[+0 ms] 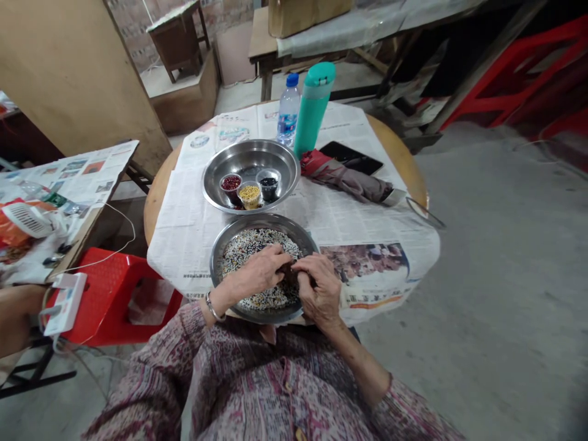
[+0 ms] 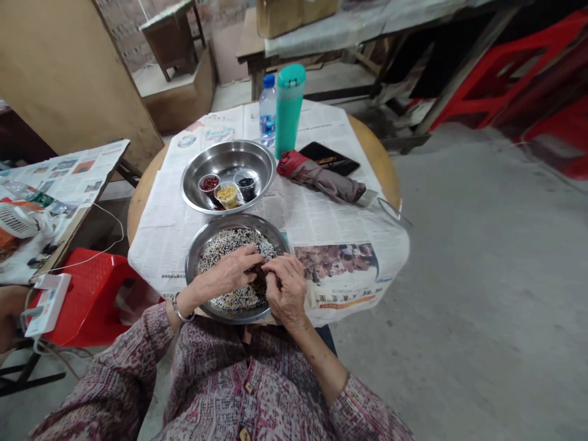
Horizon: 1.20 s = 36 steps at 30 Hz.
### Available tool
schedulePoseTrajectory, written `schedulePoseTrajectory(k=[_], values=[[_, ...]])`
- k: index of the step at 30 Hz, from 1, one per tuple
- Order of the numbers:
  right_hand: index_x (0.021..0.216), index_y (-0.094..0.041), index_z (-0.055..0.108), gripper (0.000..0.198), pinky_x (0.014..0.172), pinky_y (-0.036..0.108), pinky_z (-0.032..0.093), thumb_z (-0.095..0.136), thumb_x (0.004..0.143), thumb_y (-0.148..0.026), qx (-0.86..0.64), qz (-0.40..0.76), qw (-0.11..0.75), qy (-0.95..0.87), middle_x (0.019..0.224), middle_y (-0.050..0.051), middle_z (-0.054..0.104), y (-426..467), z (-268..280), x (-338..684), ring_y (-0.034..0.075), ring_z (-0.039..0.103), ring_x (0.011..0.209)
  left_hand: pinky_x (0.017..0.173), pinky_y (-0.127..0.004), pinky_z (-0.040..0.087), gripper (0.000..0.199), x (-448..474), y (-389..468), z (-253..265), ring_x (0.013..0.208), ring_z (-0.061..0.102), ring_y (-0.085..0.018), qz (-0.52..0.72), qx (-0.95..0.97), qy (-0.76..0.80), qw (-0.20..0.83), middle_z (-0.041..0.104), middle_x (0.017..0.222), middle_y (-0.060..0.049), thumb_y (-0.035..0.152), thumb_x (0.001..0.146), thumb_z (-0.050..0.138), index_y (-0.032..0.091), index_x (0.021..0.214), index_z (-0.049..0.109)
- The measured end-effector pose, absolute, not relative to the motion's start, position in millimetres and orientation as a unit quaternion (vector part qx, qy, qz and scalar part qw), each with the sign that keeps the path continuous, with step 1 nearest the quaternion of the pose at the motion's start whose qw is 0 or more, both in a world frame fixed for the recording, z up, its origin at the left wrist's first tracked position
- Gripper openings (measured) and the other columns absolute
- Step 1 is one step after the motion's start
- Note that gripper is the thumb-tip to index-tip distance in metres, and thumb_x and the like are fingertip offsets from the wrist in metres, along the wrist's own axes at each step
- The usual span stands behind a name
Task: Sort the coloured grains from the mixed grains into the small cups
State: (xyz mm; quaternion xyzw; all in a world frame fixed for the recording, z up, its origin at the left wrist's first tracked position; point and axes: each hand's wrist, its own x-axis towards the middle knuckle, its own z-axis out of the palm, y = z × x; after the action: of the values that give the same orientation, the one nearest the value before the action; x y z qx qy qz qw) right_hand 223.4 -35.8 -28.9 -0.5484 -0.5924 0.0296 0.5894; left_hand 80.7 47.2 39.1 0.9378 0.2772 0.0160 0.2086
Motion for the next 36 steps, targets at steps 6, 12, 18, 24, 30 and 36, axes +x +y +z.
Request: schedulePoseTrajectory(k=[6, 12, 18, 24, 30, 36], values=[[0.082, -0.024, 0.067, 0.021, 0.090, 0.042, 0.050, 0.052, 0.084, -0.010, -0.553, 0.042, 0.593, -0.583, 0.081, 0.001, 0.069, -35.8, -27.6, 223.2, 0.019, 0.064, 0.083, 0.087, -0.032, 0.051, 0.020, 60.4, 42.4, 42.1, 0.087, 0.060, -0.016, 0.055, 0.915, 0.313, 0.248, 0.061, 0.093, -0.003, 0.004, 0.089, 0.050, 0.017, 0.096, 0.064], [0.081, -0.025, 0.066, 0.020, 0.092, 0.043, 0.049, 0.053, 0.084, -0.009, -0.551, 0.038, 0.594, -0.584, 0.081, 0.000, 0.070, -36.2, -30.3, 223.5, 0.019, 0.064, 0.083, 0.098, -0.034, 0.049, 0.010, 59.7, 15.4, 39.3, 0.103, 0.058, -0.019, 0.032, 0.953, 0.189, 0.233, 0.062, 0.107, -0.007, 0.018, 0.093, 0.058, 0.017, 0.099, 0.066], [0.080, -0.025, 0.066, 0.020, 0.092, 0.043, 0.049, 0.054, 0.084, -0.010, -0.551, 0.036, 0.595, -0.584, 0.081, 0.000, 0.070, -35.8, -30.8, 223.2, 0.019, 0.065, 0.081, 0.088, -0.033, 0.052, 0.020, 60.8, 24.6, 31.7, 0.102, 0.054, -0.021, 0.005, 0.961, 0.240, 0.135, 0.058, 0.106, -0.008, 0.013, 0.096, 0.047, 0.019, 0.102, 0.065], [0.080, -0.024, 0.065, 0.019, 0.093, 0.044, 0.049, 0.054, 0.085, -0.010, -0.551, 0.030, 0.595, -0.584, 0.081, 0.001, 0.070, -35.2, -31.4, 223.3, 0.019, 0.065, 0.082, 0.092, -0.035, 0.051, 0.027, 46.2, 62.8, 33.8, 0.105, 0.053, -0.021, 0.094, 0.901, 0.419, 0.053, 0.056, 0.113, -0.008, 0.007, 0.094, 0.042, 0.019, 0.108, 0.062], [0.080, -0.024, 0.065, 0.019, 0.092, 0.043, 0.049, 0.054, 0.084, -0.009, -0.547, 0.031, 0.597, -0.586, 0.081, 0.001, 0.070, -35.3, -31.4, 223.4, 0.019, 0.065, 0.082, 0.097, -0.044, 0.049, 0.029, 43.4, 73.6, 29.9, 0.110, 0.054, -0.027, 0.081, 0.872, 0.481, 0.049, 0.058, 0.116, -0.013, 0.009, 0.090, 0.049, 0.014, 0.117, 0.059], [0.079, -0.024, 0.066, 0.019, 0.092, 0.044, 0.049, 0.054, 0.084, -0.009, -0.548, 0.034, 0.598, -0.584, 0.080, 0.001, 0.070, -35.2, -29.3, 223.3, 0.019, 0.065, 0.081, 0.090, -0.034, 0.051, 0.022, 49.9, 67.0, 31.6, 0.092, 0.063, -0.019, 0.110, 0.866, 0.453, 0.183, 0.066, 0.095, -0.006, 0.002, 0.084, 0.054, 0.015, 0.098, 0.065]])
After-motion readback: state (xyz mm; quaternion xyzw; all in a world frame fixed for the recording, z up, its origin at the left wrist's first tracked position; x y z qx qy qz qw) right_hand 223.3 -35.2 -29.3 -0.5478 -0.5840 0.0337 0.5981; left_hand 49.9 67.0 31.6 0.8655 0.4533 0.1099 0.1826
